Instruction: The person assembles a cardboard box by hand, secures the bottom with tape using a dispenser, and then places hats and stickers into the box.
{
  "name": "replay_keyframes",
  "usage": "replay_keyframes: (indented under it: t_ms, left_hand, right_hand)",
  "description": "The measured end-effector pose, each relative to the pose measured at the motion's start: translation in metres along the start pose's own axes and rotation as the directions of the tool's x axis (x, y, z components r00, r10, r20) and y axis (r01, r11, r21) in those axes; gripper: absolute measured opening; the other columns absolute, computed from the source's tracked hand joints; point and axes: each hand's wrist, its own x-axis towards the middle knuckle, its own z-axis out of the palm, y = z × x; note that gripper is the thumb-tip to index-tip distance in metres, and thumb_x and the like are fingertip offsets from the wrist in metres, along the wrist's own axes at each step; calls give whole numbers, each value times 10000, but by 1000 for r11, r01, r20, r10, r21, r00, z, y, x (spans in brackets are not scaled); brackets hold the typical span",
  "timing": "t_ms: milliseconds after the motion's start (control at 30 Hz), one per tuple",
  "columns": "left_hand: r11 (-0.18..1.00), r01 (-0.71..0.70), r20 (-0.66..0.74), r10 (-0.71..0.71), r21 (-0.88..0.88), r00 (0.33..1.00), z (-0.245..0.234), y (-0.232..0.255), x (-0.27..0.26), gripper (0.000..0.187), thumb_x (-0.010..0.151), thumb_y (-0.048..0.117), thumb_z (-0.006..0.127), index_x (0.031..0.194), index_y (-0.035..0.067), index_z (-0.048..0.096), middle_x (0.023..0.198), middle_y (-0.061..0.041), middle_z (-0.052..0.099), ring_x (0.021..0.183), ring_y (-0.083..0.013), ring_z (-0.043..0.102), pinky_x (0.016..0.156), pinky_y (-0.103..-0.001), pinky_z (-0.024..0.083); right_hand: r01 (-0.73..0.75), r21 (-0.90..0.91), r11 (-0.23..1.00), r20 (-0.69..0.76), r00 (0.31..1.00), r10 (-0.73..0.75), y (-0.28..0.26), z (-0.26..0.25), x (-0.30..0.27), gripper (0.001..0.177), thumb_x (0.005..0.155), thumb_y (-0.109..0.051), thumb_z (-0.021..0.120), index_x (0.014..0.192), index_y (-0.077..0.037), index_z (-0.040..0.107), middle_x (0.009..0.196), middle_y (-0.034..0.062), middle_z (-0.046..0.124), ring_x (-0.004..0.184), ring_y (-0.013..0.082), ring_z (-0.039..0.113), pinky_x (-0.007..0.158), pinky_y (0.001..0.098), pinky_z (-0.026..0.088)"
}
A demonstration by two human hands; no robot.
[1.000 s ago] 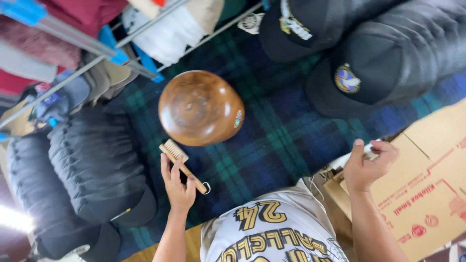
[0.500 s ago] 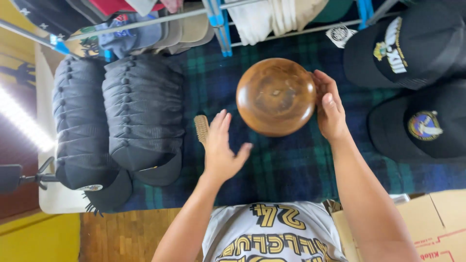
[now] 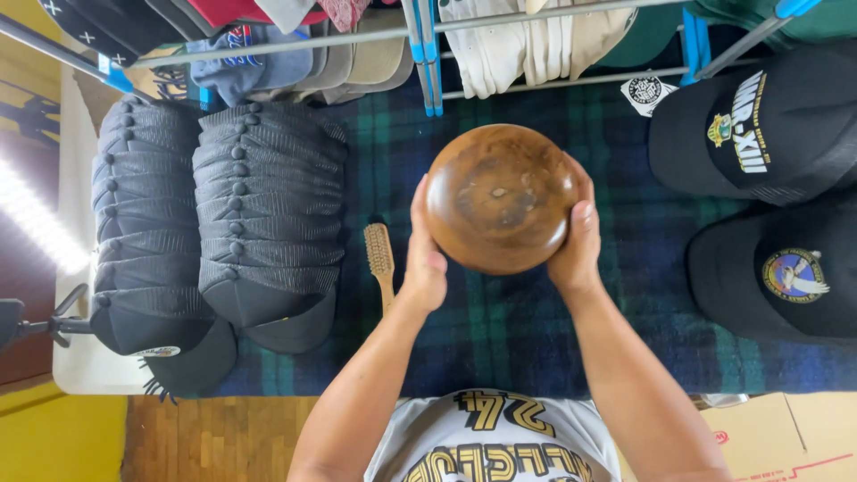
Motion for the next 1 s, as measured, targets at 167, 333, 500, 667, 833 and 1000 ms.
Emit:
replay_keyframes:
  t_ms: [167, 333, 500, 667, 833, 1000]
  left_hand:
    - [997, -64, -57, 62, -37, 996, -48, 0, 54, 1127, 844, 920, 287, 1595, 82, 355, 1479, -139, 534, 1334, -213, 551, 1159, -407, 466]
    - [944, -32, -94, 1, -328, 996, -108, -26, 96, 770, 1067, 662, 240, 1582, 108, 380, 1463, -200, 547, 1234, -319, 654, 1062, -485, 577]
    - [939, 87, -52, -111, -332, 992, -145, -39, 110, 674, 1040, 643, 384, 1485, 154, 512, 1334, -175, 633, 1087, -299, 713, 947, -443, 629]
    - [946, 135, -99, -170, -294, 980, -137, -34, 111, 670, 1032, 655, 403, 1428, 138, 560, 1290, -179, 645, 1078, -290, 717, 946, -416, 614]
    - [916, 235, -371, -353, -325, 859, -133, -34, 99, 580, 951, 694, 514, 1172, 208, 741, 1059, -52, 767, 951, -187, 747, 928, -331, 605]
    - [921, 243, -450, -364, -304, 815, -107, -8, 58, 853, 1018, 778, 195, 1662, 219, 184, 1716, -139, 173, 1579, -340, 181, 1320, -484, 149]
  right_hand:
    - [55, 164, 985, -24, 998, -52, 3, 59, -8, 789, 1065, -657, 375, 1635, -130, 238, 1610, 119, 400, 1456, 220, 414, 1258, 435, 327]
    - [115, 31, 993, 81, 990, -117, 11, 108, -6, 837, 1109, -576, 419, 1689, -121, 21, 1746, 137, 98, 1581, 286, 143, 1321, 506, 98]
    - [-74, -113, 991, 141, 986, 90, 33, 124, -2, 906, 1077, -594, 399, 1661, -137, -120, 1713, 268, 26, 1552, 484, 177, 1273, 604, 130]
    - [-202, -260, 944, 162, 955, 249, 40, 118, 4, 920, 1046, -671, 334, 1651, -162, -138, 1703, 292, -7, 1489, 562, 251, 1231, 647, 228]
    - [-227, -397, 889, 210, 921, 329, 42, 108, 11, 949, 1022, -706, 412, 1659, -215, -94, 1717, 258, -17, 1448, 566, 338, 1231, 638, 285]
    - [-334, -541, 772, 149, 865, 479, 13, 97, 4, 923, 991, -710, 434, 1655, -319, -75, 1690, 253, 218, 1425, 511, 404, 1243, 583, 262]
